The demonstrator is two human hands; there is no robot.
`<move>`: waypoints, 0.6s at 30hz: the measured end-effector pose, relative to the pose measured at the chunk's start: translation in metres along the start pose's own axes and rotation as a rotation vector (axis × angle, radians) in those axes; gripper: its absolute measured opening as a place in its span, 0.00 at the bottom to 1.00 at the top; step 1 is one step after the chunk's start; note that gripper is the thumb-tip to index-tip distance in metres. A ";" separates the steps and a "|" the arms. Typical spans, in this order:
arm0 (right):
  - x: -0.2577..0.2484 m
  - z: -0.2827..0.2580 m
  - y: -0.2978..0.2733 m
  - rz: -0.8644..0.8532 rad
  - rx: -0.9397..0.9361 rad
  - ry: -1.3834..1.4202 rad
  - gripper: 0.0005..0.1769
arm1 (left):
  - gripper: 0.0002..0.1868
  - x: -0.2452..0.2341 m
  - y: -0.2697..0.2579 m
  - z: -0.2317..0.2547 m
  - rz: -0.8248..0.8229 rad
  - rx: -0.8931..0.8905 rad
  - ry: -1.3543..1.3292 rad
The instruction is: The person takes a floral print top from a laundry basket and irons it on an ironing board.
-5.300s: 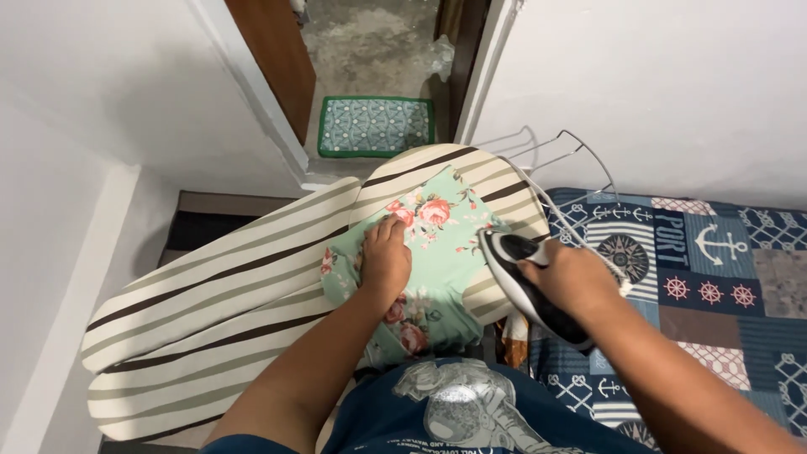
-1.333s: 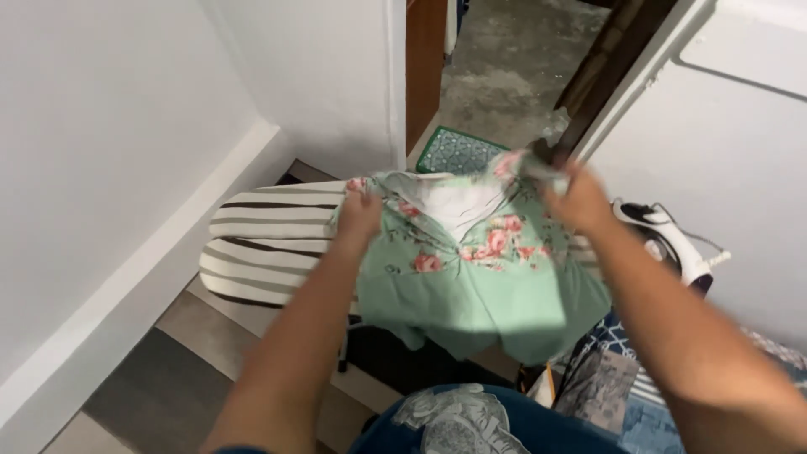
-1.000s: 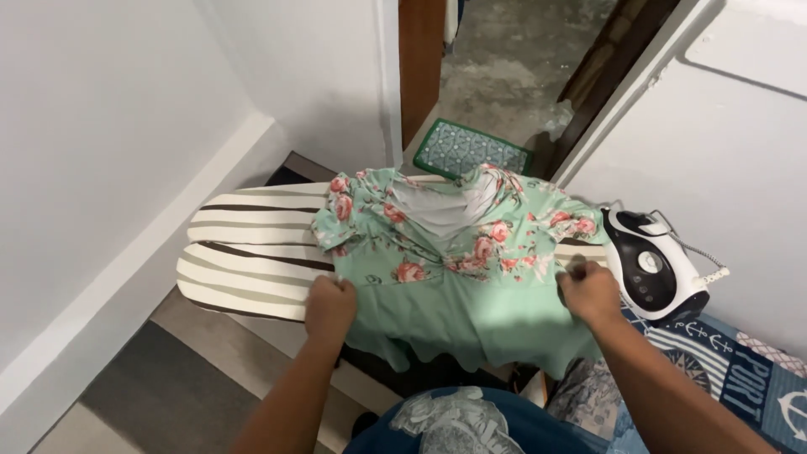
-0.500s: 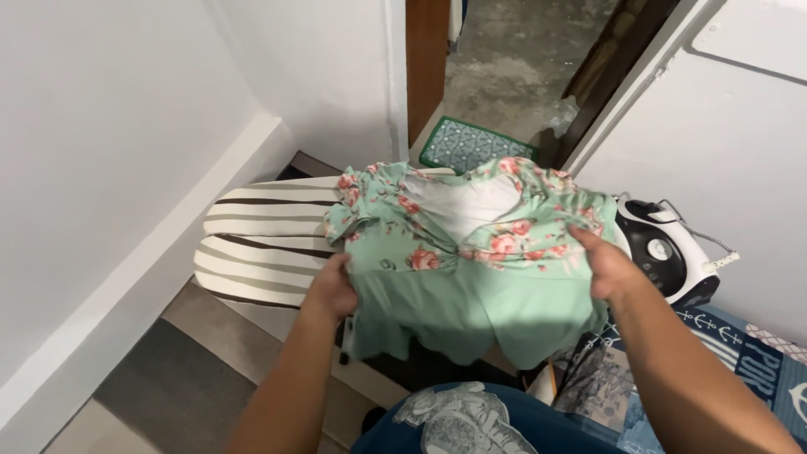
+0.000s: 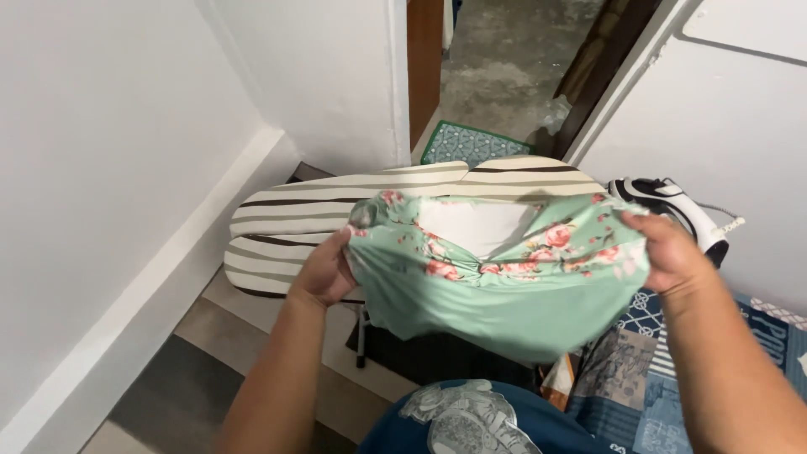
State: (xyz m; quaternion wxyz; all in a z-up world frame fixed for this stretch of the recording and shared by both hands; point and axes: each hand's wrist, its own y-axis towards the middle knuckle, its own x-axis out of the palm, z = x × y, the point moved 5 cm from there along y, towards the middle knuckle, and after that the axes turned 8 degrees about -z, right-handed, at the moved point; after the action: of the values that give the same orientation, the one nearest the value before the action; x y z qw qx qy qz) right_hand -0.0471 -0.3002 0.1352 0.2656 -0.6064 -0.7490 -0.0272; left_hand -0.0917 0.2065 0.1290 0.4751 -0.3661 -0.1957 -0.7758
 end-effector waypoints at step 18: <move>0.002 -0.021 -0.036 0.031 -0.250 0.159 0.08 | 0.19 0.006 -0.010 0.059 -0.011 0.080 0.106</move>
State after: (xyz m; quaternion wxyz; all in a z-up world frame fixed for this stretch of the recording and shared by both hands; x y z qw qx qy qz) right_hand -0.0726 -0.3160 0.1641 0.2471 -0.6421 -0.7069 -0.1641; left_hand -0.0793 0.2458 0.1726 0.4949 -0.3041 -0.2031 -0.7883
